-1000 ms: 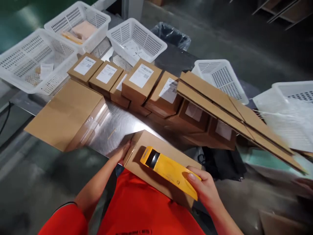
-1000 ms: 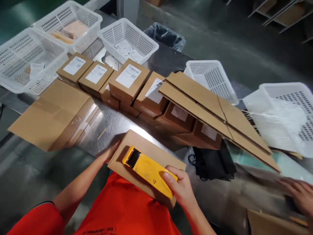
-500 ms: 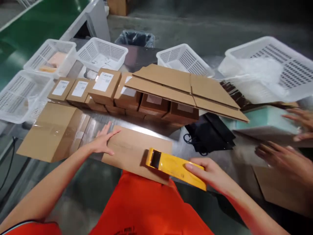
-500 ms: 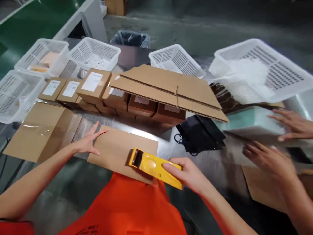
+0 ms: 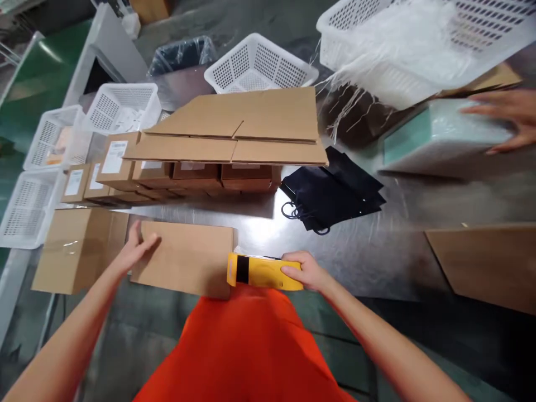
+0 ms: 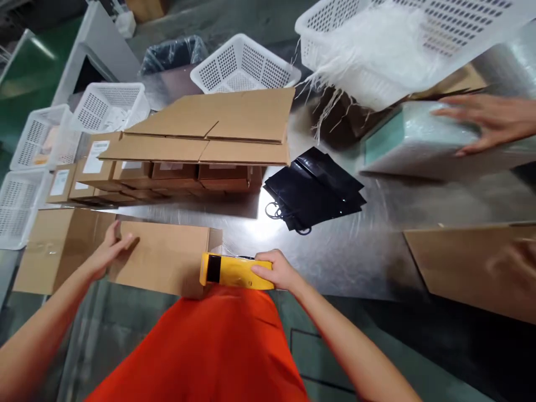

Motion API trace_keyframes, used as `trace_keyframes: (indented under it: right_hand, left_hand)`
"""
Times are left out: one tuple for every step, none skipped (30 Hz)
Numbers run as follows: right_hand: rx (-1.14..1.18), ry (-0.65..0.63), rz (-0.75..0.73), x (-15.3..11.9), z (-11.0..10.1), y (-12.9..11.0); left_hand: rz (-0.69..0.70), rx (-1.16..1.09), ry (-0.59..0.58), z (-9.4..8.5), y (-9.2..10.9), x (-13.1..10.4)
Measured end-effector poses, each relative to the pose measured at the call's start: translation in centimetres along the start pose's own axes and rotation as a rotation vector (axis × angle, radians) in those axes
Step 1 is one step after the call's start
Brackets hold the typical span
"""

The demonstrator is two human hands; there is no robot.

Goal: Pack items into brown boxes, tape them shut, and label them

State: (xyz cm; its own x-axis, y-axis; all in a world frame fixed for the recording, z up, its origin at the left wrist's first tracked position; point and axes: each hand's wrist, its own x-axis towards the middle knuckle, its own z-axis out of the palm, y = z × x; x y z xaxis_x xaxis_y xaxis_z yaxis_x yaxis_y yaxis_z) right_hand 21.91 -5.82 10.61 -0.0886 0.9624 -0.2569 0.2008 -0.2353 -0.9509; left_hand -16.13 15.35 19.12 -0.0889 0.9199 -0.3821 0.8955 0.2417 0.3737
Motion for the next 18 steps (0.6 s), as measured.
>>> trace_keyframes:
  right_hand:
    - [0.019, -0.011, -0.013, 0.0, 0.2, 0.7]
    - [0.041, -0.03, -0.018, 0.0, 0.2, 1.4]
    - [0.058, -0.047, -0.017, -0.2, 0.1, 2.1]
    - [0.064, -0.061, -0.015, -0.5, -0.1, 2.7]
    - [0.059, -0.068, -0.015, -0.9, -0.6, 3.4]
    - [0.038, -0.064, -0.014, -1.4, -1.2, 4.1]
    - [0.0, -0.044, -0.011, -2.0, -1.9, 4.8]
    - [-0.05, -0.019, 0.001, -2.5, -2.5, 5.5]
    - [-0.109, 0.007, 0.026, -2.9, -3.0, 6.1]
    - [-0.182, 0.025, 0.064, -3.1, -3.2, 6.6]
    - [-0.262, 0.039, 0.111, -3.1, -3.2, 6.8]
    - [-0.338, 0.045, 0.156, -2.8, -3.0, 6.8]
    - [-0.397, 0.045, 0.189, -2.2, -2.5, 6.5]
    - [-0.436, 0.047, 0.209, -1.4, -1.9, 5.9]
    - [-0.463, 0.05, 0.223, -0.5, -1.3, 5.1]
    - [-0.484, 0.044, 0.24, 0.5, -0.6, 4.1]
    - [-0.502, 0.033, 0.262, 1.6, 0.0, 3.0]
    - [-0.528, 0.021, 0.292, 2.5, 0.6, 1.9]
  left_hand:
    - [-0.125, 0.014, 0.144, 1.2, 1.0, 0.0]
    - [-0.219, 0.044, 0.261, 2.4, 1.9, 0.1]
    - [-0.278, 0.081, 0.339, 3.5, 2.6, 0.2]
    - [-0.31, 0.12, 0.382, 4.4, 3.2, 0.4]
    - [-0.332, 0.155, 0.423, 5.1, 3.7, 0.5]
    - [-0.345, 0.186, 0.455, 5.6, 4.0, 0.5]
    - [-0.348, 0.21, 0.479, 5.9, 4.2, 0.5]
    - [-0.349, 0.225, 0.491, 6.0, 4.3, 0.5]
    - [-0.348, 0.235, 0.498, 5.9, 4.3, 0.4]
    - [-0.341, 0.242, 0.501, 5.9, 4.2, 0.4]
    - [-0.334, 0.246, 0.5, 5.8, 4.1, 0.5]
    - [-0.332, 0.252, 0.499, 5.7, 4.0, 0.6]
    - [-0.335, 0.26, 0.498, 5.7, 3.8, 0.7]
    - [-0.341, 0.27, 0.499, 5.7, 3.6, 0.9]
    - [-0.348, 0.28, 0.501, 5.7, 3.4, 1.2]
    - [-0.353, 0.29, 0.501, 5.8, 3.2, 1.4]
    - [-0.356, 0.3, 0.502, 5.8, 3.0, 1.6]
    - [-0.35, 0.309, 0.498, 5.9, 2.8, 1.7]
